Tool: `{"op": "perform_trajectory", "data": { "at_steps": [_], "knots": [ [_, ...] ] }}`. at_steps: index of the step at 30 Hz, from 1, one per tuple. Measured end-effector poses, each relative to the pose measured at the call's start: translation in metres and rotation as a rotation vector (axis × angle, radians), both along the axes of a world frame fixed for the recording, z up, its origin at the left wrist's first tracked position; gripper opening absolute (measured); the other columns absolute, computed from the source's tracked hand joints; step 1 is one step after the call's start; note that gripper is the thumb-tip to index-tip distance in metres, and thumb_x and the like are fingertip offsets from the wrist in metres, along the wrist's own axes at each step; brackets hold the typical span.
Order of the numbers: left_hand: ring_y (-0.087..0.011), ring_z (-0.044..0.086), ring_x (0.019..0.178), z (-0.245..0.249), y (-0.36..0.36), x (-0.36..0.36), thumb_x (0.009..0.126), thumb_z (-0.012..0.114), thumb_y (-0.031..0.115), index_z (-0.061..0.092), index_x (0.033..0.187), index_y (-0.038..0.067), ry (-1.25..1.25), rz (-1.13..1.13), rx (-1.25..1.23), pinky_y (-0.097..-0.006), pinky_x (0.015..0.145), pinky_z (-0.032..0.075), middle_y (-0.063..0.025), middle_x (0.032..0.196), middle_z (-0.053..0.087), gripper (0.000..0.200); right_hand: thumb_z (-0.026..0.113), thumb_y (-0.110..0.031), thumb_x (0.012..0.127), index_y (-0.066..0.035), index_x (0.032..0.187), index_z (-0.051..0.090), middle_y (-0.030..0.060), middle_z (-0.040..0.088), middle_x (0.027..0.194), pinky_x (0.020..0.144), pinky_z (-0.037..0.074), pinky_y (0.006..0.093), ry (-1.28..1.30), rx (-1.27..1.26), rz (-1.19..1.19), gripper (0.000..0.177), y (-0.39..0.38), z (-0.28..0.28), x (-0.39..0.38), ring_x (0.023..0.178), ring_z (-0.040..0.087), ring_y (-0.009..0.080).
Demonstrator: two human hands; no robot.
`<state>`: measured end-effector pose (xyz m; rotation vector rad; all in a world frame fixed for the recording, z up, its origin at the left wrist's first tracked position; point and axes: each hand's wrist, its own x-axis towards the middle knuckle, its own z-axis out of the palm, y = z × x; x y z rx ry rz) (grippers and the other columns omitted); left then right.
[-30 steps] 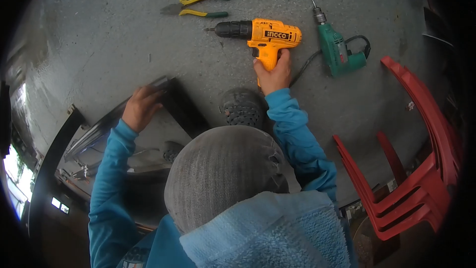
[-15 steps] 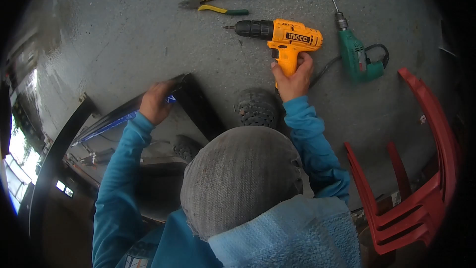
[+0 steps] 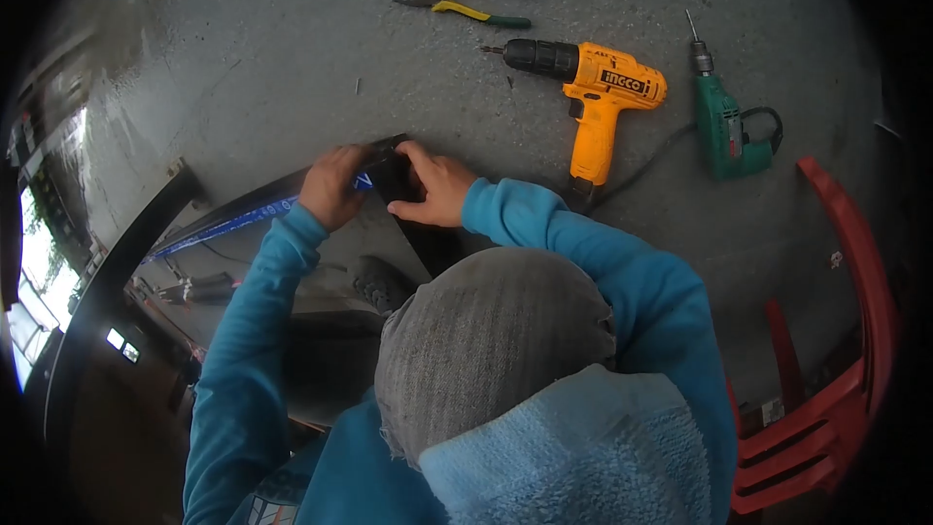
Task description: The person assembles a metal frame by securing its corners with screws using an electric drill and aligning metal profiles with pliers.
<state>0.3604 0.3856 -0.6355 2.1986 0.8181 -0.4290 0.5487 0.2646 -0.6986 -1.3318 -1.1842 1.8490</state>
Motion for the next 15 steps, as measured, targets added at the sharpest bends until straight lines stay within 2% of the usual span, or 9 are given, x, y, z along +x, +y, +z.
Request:
{"op": "perform_trajectory", "data": {
  "at_steps": [2,3,5,6,7,9,12,14,15],
  "knots": [
    [-0.0366,0.058,0.101,0.011,0.003,0.010,0.062,0.069,0.008,0.054,0.123,0.003,0.005,-0.003,-0.008,-0.0431,0.089,0.046,-0.0174,0.108,0.061,0.063,0.076,-0.031,0.080,-0.003,0.134,0.037,0.0115,0.059,0.086,0.067,0.051,0.0321,-0.016,0.025,0.018,0.072,0.001,0.004,0.008,0.075,0.062,0.0215],
    [-0.0365,0.058,0.101,0.016,0.006,0.013,0.060,0.069,0.012,0.054,0.123,0.003,0.010,-0.010,-0.015,-0.0435,0.089,0.046,-0.0177,0.108,0.061,0.065,0.076,-0.031,0.080,-0.003,0.134,0.037,0.0115,0.059,0.086,0.067,0.051,0.0321,-0.017,0.025,0.022,0.072,0.000,0.006,0.013,0.075,0.062,0.0215],
    [-0.0366,0.057,0.102,0.013,0.019,0.008,0.059,0.069,0.015,0.054,0.122,0.002,-0.027,0.045,-0.110,-0.0436,0.089,0.046,-0.0180,0.108,0.060,0.066,0.074,-0.028,0.082,-0.003,0.125,0.048,0.0087,0.058,0.080,0.064,0.051,0.0315,0.106,-0.051,-0.109,0.056,-0.004,0.010,0.028,0.068,0.059,0.0176],
    [-0.0367,0.057,0.103,0.011,0.025,0.004,0.057,0.069,0.018,0.055,0.122,0.002,-0.063,0.095,-0.207,-0.0438,0.090,0.045,-0.0182,0.109,0.059,0.068,0.071,-0.019,0.085,-0.005,0.117,0.055,0.0038,0.055,0.077,0.062,0.049,0.0269,0.109,-0.024,-0.234,0.039,-0.007,0.015,0.040,0.067,0.055,0.0114],
    [-0.0369,0.056,0.103,0.007,0.023,0.004,0.057,0.068,0.020,0.056,0.119,0.002,-0.043,0.092,-0.181,-0.0433,0.090,0.045,-0.0183,0.109,0.058,0.066,0.069,-0.016,0.086,-0.004,0.114,0.055,0.0016,0.056,0.077,0.063,0.048,0.0256,0.017,-0.064,-0.310,0.033,-0.012,0.018,0.051,0.069,0.055,0.0095],
    [-0.0373,0.056,0.104,0.006,0.024,0.010,0.057,0.068,0.020,0.056,0.118,0.001,-0.063,0.131,-0.179,-0.0437,0.091,0.045,-0.0184,0.108,0.058,0.065,0.068,-0.012,0.086,-0.004,0.113,0.056,0.0003,0.055,0.078,0.066,0.048,0.0255,-0.074,-0.042,-0.489,0.030,-0.025,0.017,0.073,0.072,0.054,0.0087],
    [-0.0336,0.058,0.100,-0.002,0.026,0.010,0.062,0.067,0.019,0.058,0.114,0.002,-0.158,0.178,-0.187,-0.0413,0.088,0.047,-0.0164,0.103,0.060,0.055,0.067,-0.009,0.087,-0.004,0.115,0.054,0.0037,0.056,0.094,0.076,0.046,0.0256,-0.245,0.011,-0.839,0.031,-0.061,0.015,0.102,0.083,0.053,0.0099],
    [-0.0282,0.061,0.096,-0.007,0.033,0.014,0.068,0.067,0.017,0.059,0.112,0.003,-0.106,0.555,-0.340,-0.0377,0.085,0.049,-0.0144,0.099,0.063,0.047,0.068,-0.010,0.086,-0.004,0.120,0.051,0.0072,0.055,0.106,0.083,0.044,0.0276,-0.440,0.072,-1.040,0.038,-0.082,0.010,0.116,0.093,0.052,0.0136],
    [-0.0233,0.063,0.090,-0.019,0.038,0.013,0.074,0.064,0.015,0.060,0.111,0.004,-0.193,0.528,-0.149,-0.0359,0.081,0.050,-0.0118,0.095,0.065,0.039,0.069,-0.011,0.086,-0.004,0.123,0.049,0.0087,0.053,0.110,0.087,0.043,0.0288,-0.590,0.111,-1.100,0.043,-0.089,0.009,0.120,0.097,0.052,0.0158]
  ]
}}
